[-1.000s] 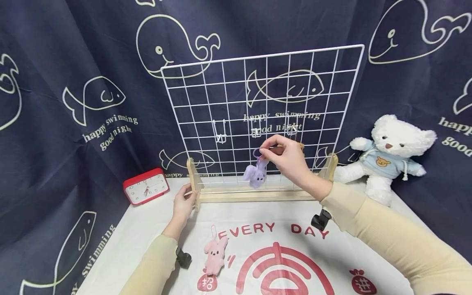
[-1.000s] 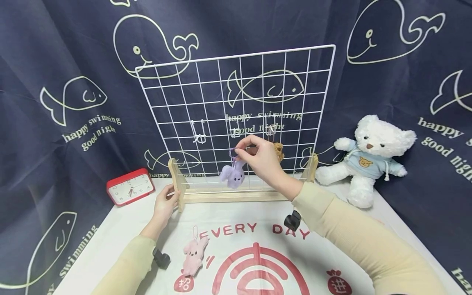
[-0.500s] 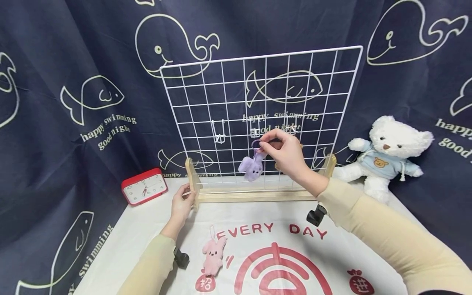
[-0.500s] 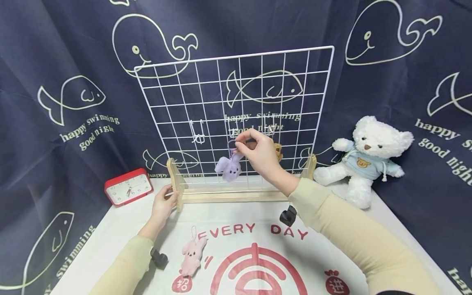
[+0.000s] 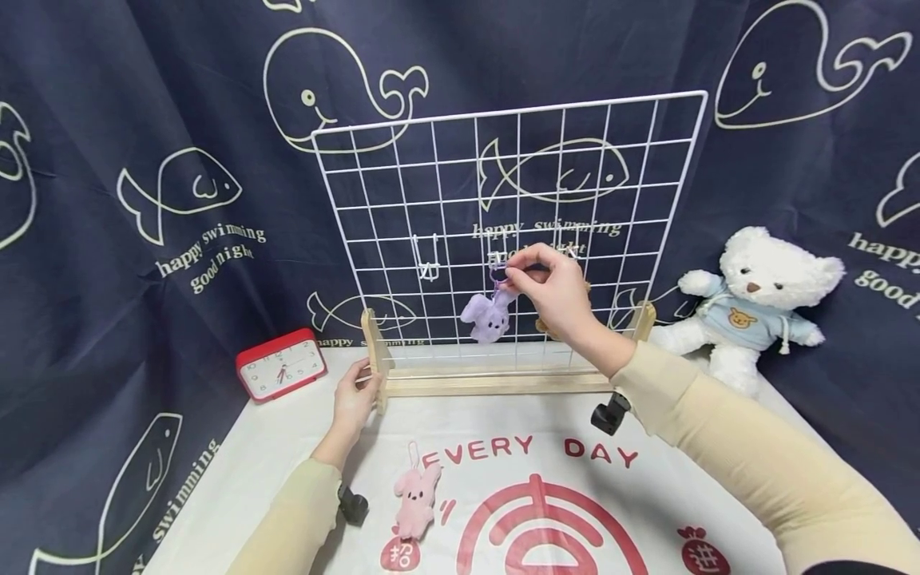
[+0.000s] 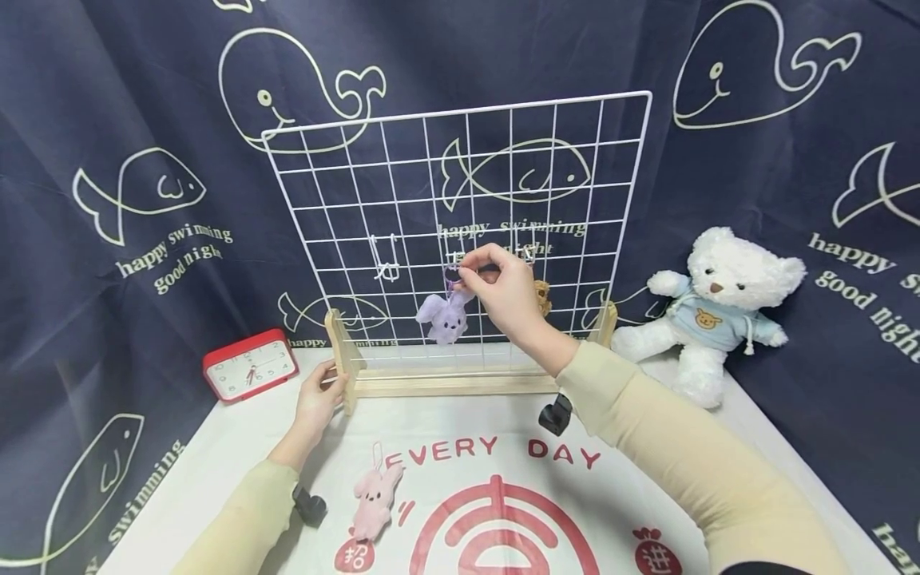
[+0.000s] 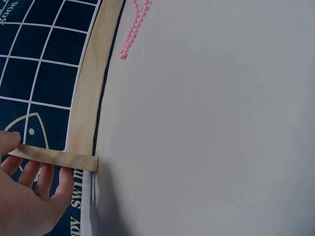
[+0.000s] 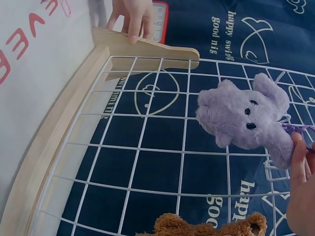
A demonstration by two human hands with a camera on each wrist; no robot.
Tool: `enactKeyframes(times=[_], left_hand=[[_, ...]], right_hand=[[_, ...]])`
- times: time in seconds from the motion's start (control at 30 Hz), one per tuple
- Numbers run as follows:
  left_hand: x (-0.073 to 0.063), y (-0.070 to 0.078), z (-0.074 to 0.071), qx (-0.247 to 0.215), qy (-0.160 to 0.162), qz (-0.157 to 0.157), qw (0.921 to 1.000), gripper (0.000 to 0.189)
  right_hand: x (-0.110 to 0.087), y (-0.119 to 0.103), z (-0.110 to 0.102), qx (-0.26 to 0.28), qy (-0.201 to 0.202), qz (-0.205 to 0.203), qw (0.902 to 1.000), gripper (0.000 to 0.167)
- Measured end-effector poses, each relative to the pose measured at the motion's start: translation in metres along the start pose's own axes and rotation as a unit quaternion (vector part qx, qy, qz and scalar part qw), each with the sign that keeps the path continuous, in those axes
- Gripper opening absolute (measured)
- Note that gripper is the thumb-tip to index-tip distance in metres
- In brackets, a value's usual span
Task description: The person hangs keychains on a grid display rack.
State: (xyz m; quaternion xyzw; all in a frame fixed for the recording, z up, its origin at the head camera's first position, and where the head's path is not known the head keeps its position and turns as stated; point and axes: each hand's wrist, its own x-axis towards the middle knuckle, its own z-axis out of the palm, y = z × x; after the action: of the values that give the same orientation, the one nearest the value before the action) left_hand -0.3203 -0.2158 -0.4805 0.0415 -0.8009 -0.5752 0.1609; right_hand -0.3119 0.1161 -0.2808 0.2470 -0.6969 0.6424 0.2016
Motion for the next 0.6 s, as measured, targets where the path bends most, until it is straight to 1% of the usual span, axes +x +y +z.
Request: enactKeyframes(times=[0.13,0.37,0.47,0.6], left_hand=[[0.0007,-0.0010,0.0007,-0.003,0.000,-0.001,1.0000,0.040],[0.0001,0.0000,0.0006,-0.001,-0.002,-0.006,1.0000,0.042],[-0.0004,0.0005,0.0006,0.001,-0.002,-0.010,0.9999,0.042],[-0.0005,-0.0003,0.0006,0.003,-0.001,-0.008,1.0000,0.041]], right_hand=[[0.0016,0.0003,0.0003,-0.004,0.002,0.003,1.0000,0.012],[0.0039,0.0036,0.0031,0.014,0.007,0.005,0.9999,0.011],[0.0053,0.0032,0.0034,0.012,0.012,0.000,0.9999,0.010],[0.0066,0.0023,0.0036,0.002,0.014,-0.001,0.9999,0.008]])
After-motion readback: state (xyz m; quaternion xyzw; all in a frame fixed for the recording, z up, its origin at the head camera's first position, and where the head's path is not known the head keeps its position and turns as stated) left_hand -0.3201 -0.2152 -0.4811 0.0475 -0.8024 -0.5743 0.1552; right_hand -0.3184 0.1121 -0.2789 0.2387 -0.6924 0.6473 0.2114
